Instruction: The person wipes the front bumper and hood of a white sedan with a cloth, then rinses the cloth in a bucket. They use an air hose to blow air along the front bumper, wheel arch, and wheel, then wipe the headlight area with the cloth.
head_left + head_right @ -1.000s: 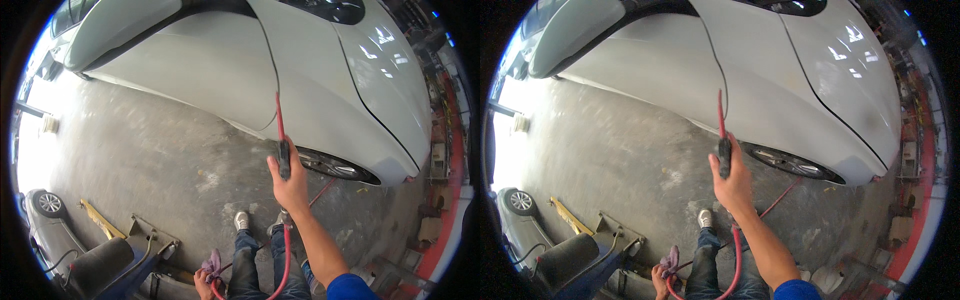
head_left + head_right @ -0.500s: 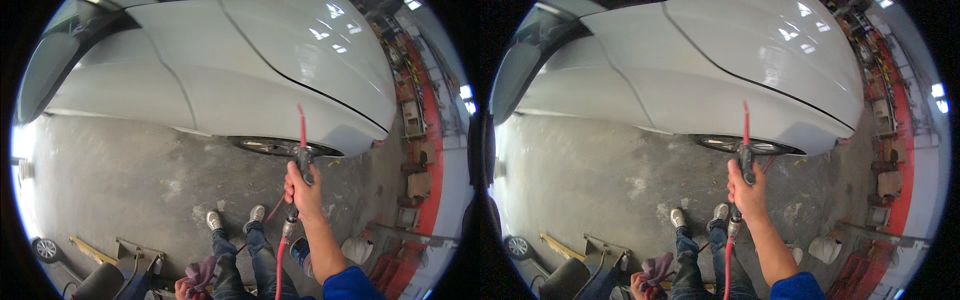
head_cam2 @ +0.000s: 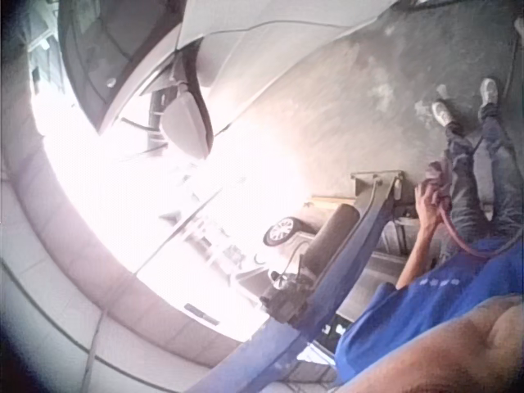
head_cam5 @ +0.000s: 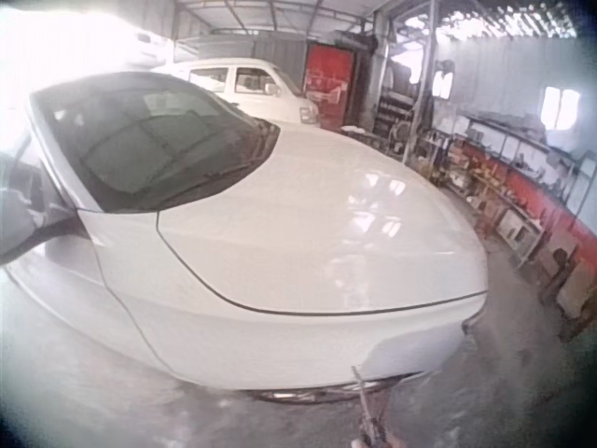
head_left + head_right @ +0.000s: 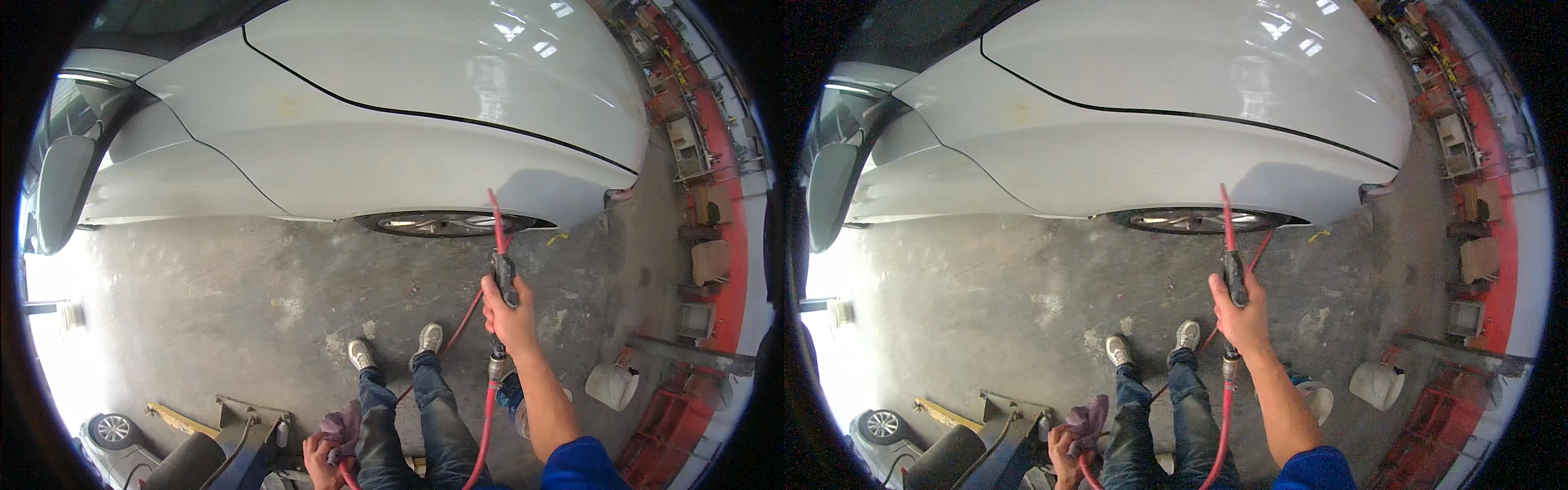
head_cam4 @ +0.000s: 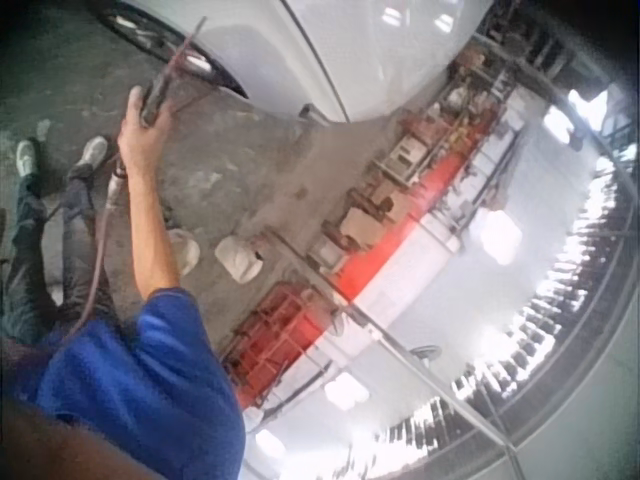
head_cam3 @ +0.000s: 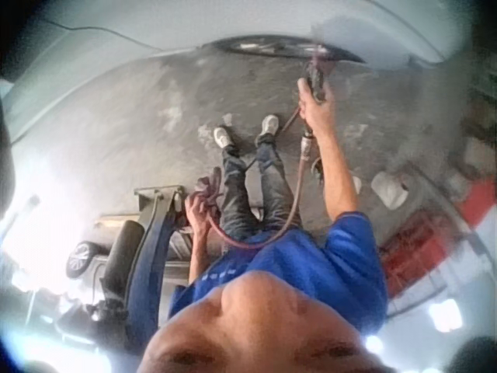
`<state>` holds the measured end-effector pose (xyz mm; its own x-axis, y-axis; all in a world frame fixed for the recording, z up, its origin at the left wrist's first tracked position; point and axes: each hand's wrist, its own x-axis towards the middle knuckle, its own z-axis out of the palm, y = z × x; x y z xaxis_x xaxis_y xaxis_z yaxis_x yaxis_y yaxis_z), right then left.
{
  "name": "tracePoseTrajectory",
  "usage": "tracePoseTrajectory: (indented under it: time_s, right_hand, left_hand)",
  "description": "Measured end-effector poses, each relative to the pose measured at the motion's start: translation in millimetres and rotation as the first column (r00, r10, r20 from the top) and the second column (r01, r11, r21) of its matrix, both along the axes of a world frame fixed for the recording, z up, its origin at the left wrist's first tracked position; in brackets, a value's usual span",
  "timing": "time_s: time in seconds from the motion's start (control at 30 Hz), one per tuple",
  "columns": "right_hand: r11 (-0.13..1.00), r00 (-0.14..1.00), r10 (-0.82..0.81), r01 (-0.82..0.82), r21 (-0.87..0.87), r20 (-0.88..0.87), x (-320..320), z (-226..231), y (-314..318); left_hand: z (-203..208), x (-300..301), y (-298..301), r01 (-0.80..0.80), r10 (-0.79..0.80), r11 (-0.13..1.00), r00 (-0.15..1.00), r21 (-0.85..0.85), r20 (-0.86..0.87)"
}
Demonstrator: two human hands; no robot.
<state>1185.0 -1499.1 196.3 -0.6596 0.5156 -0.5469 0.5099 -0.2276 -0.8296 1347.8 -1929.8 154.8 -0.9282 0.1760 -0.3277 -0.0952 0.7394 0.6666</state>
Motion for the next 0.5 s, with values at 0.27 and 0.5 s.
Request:
tracePoseTrajectory:
  time_s: [0.27,0.5]
  right_hand:
    - [0.916,0.968,0.246,-0.216,0.338,-0.049,-20.0,-24.1,-2.0]
    - [0.912,0.956,0.255,-0.188,0.365,-0.144,-32.7,-31.8,-11.4]
  left_hand:
    - [8.5,4.8,29.4,0.023,-0.017,0.989,0.999,-0.144,0.047]
    - [-9.2,15.6,19.3,-0.089,0.091,0.988,0.996,-0.13,0.01]
